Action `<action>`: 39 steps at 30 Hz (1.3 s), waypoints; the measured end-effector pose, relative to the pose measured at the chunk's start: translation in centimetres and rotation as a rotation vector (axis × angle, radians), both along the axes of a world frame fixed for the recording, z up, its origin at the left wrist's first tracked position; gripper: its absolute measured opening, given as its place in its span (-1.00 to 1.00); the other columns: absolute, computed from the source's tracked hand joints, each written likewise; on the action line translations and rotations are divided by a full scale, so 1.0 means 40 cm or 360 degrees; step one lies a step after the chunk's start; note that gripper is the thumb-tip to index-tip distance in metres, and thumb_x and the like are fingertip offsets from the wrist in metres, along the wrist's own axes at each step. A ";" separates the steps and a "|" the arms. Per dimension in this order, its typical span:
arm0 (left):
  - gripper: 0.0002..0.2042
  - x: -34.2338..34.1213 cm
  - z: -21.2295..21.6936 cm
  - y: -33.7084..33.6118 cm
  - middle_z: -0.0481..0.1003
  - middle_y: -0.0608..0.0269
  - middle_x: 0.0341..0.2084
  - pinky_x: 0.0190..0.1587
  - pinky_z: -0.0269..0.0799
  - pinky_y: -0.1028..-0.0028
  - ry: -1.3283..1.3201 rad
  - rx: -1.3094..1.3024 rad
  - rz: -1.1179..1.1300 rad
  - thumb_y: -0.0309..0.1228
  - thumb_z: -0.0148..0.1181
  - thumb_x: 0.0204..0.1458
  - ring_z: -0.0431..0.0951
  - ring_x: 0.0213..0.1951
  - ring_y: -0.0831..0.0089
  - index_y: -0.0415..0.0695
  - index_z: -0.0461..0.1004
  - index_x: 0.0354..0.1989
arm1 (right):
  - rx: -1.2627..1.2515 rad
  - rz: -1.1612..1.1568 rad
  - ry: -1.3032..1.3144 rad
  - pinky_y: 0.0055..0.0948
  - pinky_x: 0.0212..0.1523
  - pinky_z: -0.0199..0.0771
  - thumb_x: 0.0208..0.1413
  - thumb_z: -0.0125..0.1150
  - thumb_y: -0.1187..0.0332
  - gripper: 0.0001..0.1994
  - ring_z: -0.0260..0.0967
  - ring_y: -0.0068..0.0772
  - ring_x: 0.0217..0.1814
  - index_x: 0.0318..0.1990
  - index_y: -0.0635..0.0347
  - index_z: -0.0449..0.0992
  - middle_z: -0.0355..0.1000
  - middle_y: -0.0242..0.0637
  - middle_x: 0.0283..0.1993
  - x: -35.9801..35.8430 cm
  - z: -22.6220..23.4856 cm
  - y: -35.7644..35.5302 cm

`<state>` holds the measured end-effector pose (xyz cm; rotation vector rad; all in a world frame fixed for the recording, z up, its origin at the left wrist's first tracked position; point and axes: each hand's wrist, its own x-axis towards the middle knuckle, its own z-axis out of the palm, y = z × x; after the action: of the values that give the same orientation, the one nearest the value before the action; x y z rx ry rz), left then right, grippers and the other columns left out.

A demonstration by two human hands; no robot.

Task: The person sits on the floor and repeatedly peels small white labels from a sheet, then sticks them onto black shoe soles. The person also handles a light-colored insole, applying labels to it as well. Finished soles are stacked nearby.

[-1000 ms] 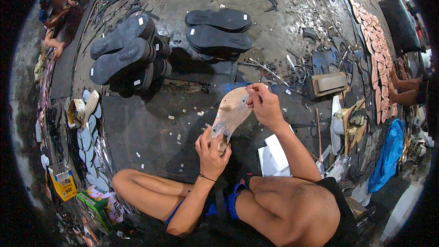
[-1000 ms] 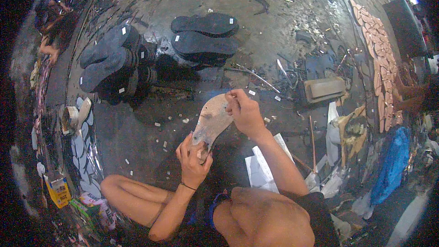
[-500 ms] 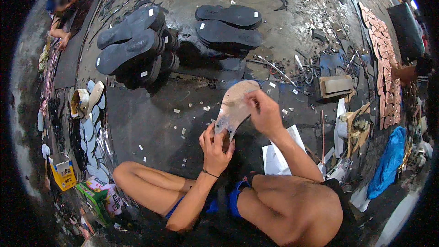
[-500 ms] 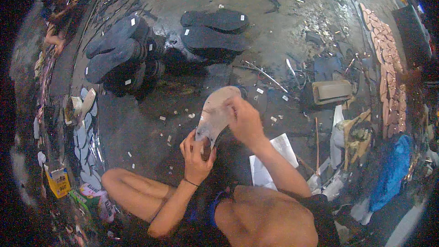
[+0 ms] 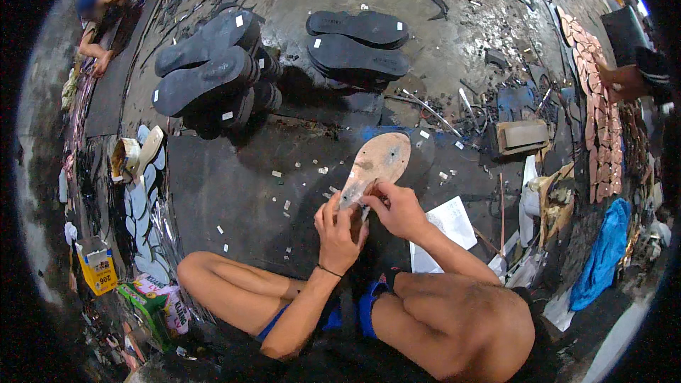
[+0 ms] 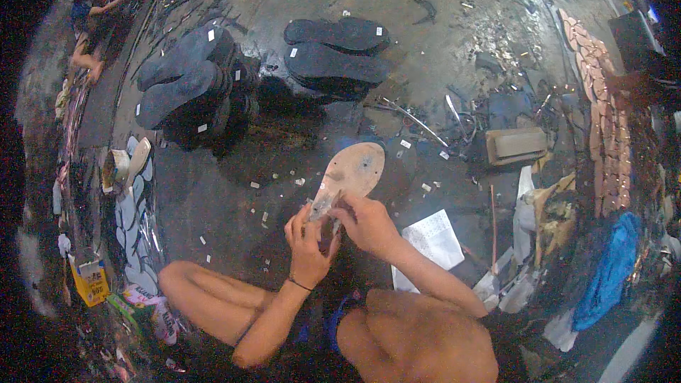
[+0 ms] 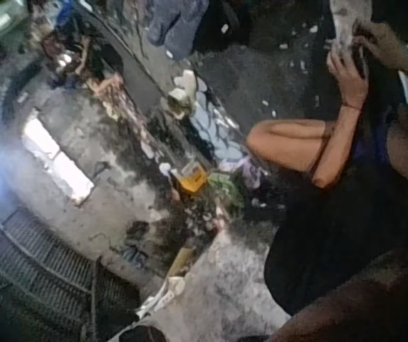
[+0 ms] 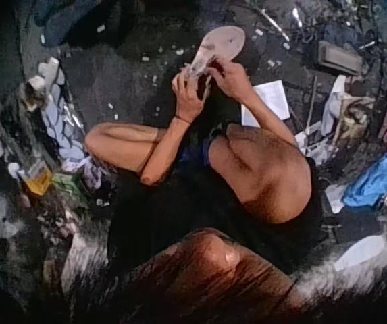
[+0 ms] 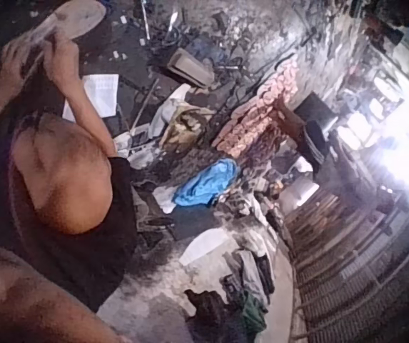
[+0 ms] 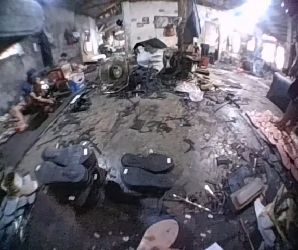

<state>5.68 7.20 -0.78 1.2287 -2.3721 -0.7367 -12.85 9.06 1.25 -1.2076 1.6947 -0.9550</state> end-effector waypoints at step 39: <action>-0.58 0.014 -0.071 0.005 0.25 -0.12 0.30 0.25 0.15 -0.01 0.0117 0.0117 0.0134 -0.38 0.40 0.00 0.22 0.18 -0.16 -0.32 0.40 -0.04 | -0.0137 0.0084 0.0155 -0.24 -0.27 0.55 0.15 0.34 0.39 -0.88 0.61 -0.12 -0.32 -0.21 0.22 0.60 0.58 -0.07 -0.36 0.050 -0.042 -0.098</action>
<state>6.23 7.42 -3.61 1.2999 -2.2382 -0.8341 -10.86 5.14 -0.43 -1.3686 1.7031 -0.9590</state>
